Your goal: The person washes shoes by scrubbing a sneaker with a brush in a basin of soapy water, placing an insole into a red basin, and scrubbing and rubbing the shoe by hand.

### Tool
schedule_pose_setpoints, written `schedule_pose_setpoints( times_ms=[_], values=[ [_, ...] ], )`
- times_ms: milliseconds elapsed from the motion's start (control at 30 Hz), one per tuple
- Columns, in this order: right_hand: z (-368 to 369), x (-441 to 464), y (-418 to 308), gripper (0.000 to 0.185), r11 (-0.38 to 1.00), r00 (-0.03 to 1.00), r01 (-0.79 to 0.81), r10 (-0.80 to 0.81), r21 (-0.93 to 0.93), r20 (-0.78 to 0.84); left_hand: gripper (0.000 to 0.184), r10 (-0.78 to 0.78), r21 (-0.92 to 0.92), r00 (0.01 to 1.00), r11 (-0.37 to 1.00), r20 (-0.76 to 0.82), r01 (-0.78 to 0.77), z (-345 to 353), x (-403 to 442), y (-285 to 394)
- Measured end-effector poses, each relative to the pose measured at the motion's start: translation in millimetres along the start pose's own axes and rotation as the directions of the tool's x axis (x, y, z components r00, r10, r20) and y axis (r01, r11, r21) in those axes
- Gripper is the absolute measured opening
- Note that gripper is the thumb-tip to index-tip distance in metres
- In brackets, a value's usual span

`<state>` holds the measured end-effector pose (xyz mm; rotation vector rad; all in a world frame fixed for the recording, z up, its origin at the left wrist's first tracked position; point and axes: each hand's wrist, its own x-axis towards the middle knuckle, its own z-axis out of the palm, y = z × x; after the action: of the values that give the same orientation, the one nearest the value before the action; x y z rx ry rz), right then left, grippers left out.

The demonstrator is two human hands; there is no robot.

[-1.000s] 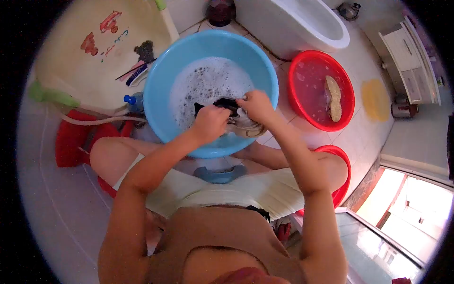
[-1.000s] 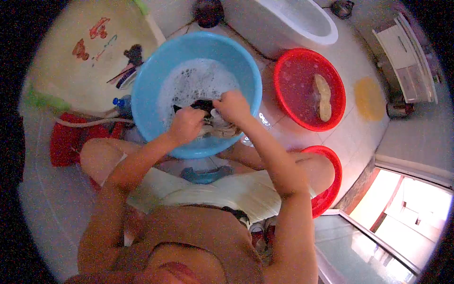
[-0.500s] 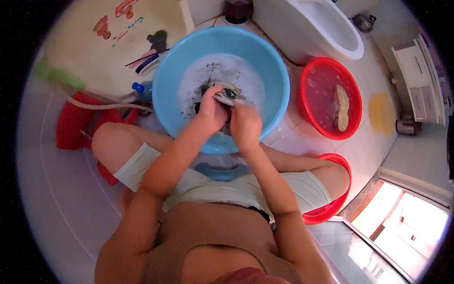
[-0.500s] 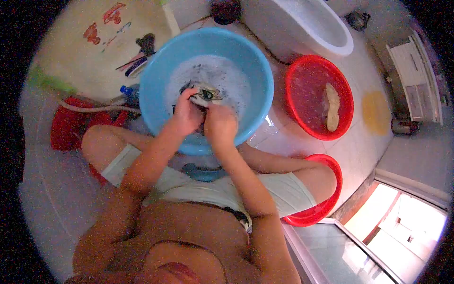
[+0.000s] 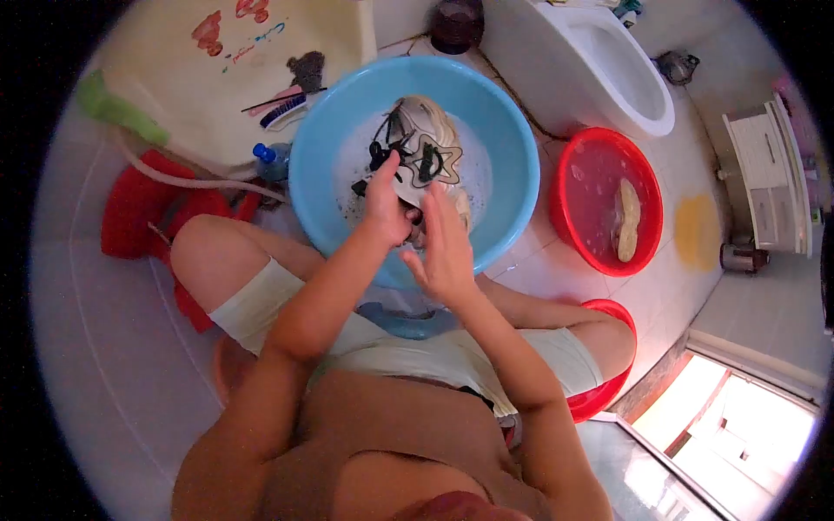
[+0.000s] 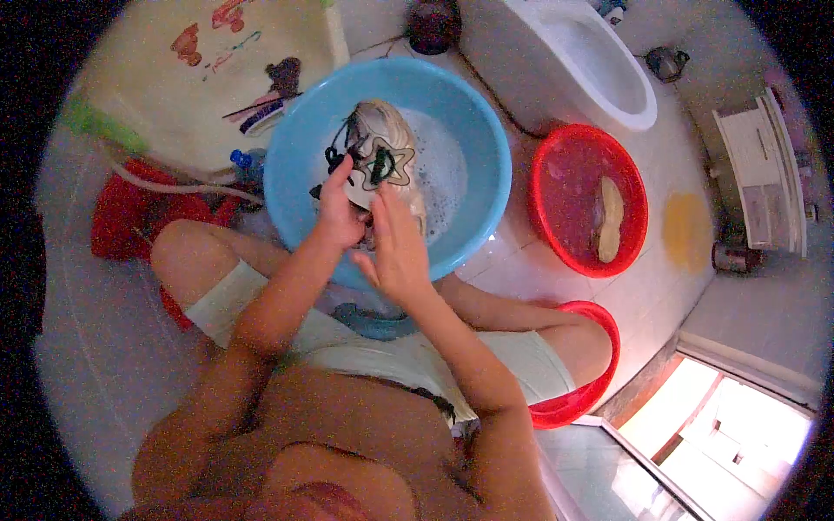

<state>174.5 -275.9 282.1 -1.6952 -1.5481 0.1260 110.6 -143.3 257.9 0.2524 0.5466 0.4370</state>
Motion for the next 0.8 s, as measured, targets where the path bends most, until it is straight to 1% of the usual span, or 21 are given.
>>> schedule_pose_setpoints(
  times_ms=[67,100,133,167,200,233,300,400,433,467,500,533,600,633,667,733,767,800],
  values=[
    [-7.2,-17.4,-2.4,0.080,0.996,0.995,-0.091,0.091,-0.016,-0.036,0.050,0.040,0.140,0.984,0.990,-0.176,-0.015,20.7,-15.9,3.7],
    [-7.1,-14.2,4.9,0.081,0.985,0.994,-0.080,0.089,-0.150,0.057,0.049,-0.029,-0.066,0.995,0.997,0.092,0.035,-1.3,-7.3,2.2],
    [-6.6,-3.9,5.4,0.082,0.979,0.994,-0.081,0.094,-0.185,0.061,0.049,-0.095,-0.215,0.930,0.960,0.354,0.180,-2.1,-8.6,6.2],
    [-10.0,8.5,4.3,0.084,0.972,0.994,-0.079,0.094,-0.220,0.061,0.049,-0.036,-0.168,0.977,0.983,0.212,0.073,4.8,-9.1,-4.8],
    [-14.6,20.9,2.9,0.086,0.965,0.994,-0.074,0.093,-0.251,0.061,0.049,0.038,-0.103,0.997,0.994,0.067,-0.031,21.3,-15.2,-9.2],
    [-18.7,34.6,3.3,0.087,0.977,0.996,-0.071,0.081,-0.201,0.044,0.049,0.049,-0.115,0.995,0.993,0.092,-0.038,22.0,-14.6,-9.8],
    [-24.2,58.9,7.7,0.089,0.994,0.998,-0.056,0.058,-0.095,0.013,0.050,0.072,0.098,0.997,0.993,-0.008,-0.071,18.5,-21.1,-12.6],
    [-16.2,70.9,22.4,0.088,0.946,0.998,0.016,0.006,-0.325,0.066,0.054,0.112,0.193,0.987,0.977,-0.115,-0.088,27.0,-22.4,-9.0],
    [-16.5,64.4,18.0,0.078,0.972,0.996,-0.061,0.073,-0.225,0.048,0.054,0.141,0.117,0.988,0.984,-0.068,-0.132,40.6,-24.7,-6.6],
    [-18.8,53.8,12.0,0.077,0.985,0.987,-0.094,0.111,-0.144,0.118,0.054,0.181,0.039,0.983,0.983,-0.016,-0.180,48.4,-23.3,-2.6],
    [-21.7,39.5,5.1,0.075,0.989,0.972,-0.130,0.140,-0.064,0.190,0.058,0.146,-0.077,0.989,0.987,0.015,-0.144,46.8,-17.8,1.4],
    [-23.9,23.3,0.4,0.073,0.984,0.949,-0.176,0.166,0.013,0.267,0.059,0.177,-0.066,0.984,0.982,0.016,-0.175,39.8,-13.1,4.0],
    [-20.3,-21.9,15.5,0.077,0.996,0.973,-0.042,0.021,0.085,0.229,0.062,0.225,-0.036,0.974,0.974,0.013,-0.225,21.3,-4.9,6.9],
    [-19.9,-26.1,16.9,0.078,0.993,0.979,0.023,-0.046,0.115,0.201,0.065,0.238,0.000,0.971,0.971,-0.016,-0.238,19.3,-2.7,8.9],
    [-16.6,-26.6,19.7,0.079,0.994,0.974,0.065,-0.083,0.092,0.210,0.066,0.194,0.000,0.980,0.981,0.040,-0.194,16.1,-1.8,10.3],
    [-22.4,-10.9,3.4,0.080,0.990,0.963,0.130,-0.137,0.048,0.231,0.068,0.084,0.012,0.986,0.996,0.143,-0.086,20.3,-11.8,10.5],
    [-19.5,9.7,-3.6,0.080,0.988,0.964,0.142,-0.124,-0.061,0.235,0.073,0.019,-0.007,0.991,1.000,0.135,-0.018,20.6,-12.4,7.2],
    [-15.4,41.0,-7.6,0.079,0.972,0.965,0.160,-0.117,-0.172,0.236,0.074,0.119,-0.008,0.989,0.993,0.088,-0.118,30.4,-14.8,-1.9]
  ],
)
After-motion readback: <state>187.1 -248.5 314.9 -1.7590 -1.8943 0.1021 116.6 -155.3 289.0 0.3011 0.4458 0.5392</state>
